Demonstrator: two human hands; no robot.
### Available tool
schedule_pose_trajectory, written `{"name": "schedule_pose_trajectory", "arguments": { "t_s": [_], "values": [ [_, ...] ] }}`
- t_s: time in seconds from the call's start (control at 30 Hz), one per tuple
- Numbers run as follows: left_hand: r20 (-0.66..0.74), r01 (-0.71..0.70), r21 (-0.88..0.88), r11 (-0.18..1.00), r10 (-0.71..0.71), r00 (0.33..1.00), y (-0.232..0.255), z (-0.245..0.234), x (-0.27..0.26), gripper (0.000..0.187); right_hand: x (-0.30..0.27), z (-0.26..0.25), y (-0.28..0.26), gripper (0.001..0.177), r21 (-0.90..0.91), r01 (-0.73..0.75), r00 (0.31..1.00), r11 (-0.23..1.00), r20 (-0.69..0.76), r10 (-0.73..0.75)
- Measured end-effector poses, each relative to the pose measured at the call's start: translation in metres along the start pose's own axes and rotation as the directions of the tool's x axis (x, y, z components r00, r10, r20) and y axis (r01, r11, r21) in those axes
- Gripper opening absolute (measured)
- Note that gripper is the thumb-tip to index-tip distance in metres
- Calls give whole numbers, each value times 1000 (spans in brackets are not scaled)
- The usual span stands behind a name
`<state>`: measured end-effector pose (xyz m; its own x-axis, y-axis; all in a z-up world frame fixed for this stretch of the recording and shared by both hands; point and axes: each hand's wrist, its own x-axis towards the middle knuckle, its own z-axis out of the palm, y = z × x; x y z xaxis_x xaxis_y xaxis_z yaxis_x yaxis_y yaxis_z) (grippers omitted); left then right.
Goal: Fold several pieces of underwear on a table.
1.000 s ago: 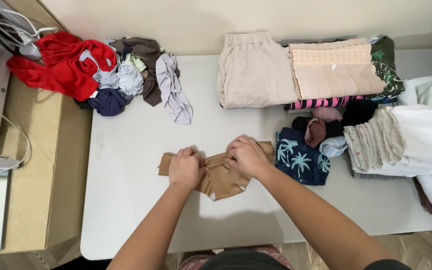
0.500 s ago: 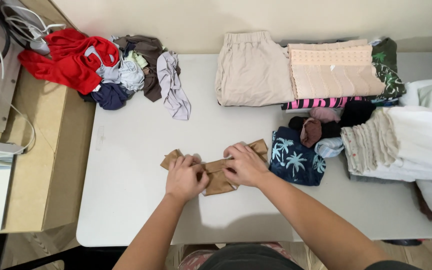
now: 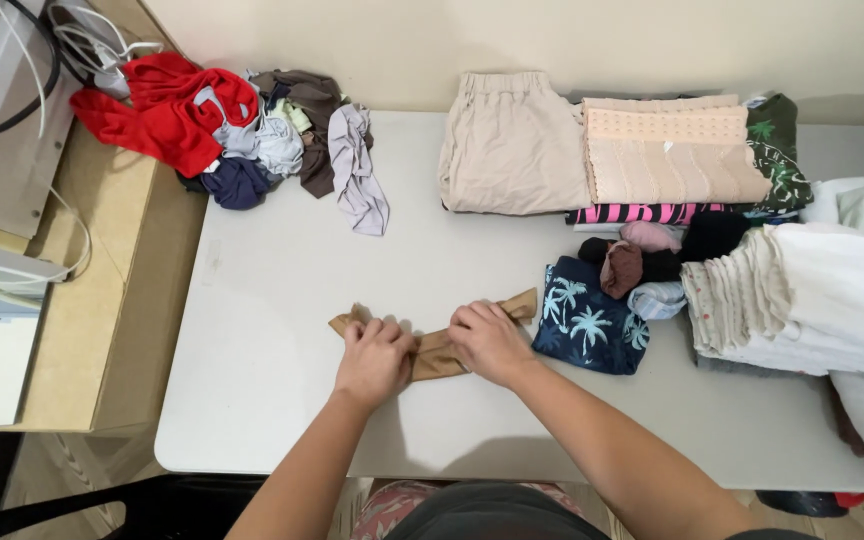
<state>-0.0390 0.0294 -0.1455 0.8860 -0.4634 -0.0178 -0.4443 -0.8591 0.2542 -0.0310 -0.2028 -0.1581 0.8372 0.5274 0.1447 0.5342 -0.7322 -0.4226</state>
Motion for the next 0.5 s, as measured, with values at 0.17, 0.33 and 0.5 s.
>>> {"name": "schedule_pose_trajectory", "arguments": {
  "t_s": [0.17, 0.33, 0.5],
  "values": [
    [-18, 95, -97, 991, -97, 995, 3, -6, 5, 14, 6, -18, -19, 12, 52, -3, 1000, 999, -21, 4],
    [380, 373, -206, 905, -277, 883, -6, -4, 30, 24, 26, -14, -29, 11, -13, -272, 941, 962, 204, 269],
    [449, 159, -75, 984, -109, 887, -11, -16, 50, 17, 32, 3, -22, 19, -46, -241, 954, 970, 174, 245]
  ]
}}
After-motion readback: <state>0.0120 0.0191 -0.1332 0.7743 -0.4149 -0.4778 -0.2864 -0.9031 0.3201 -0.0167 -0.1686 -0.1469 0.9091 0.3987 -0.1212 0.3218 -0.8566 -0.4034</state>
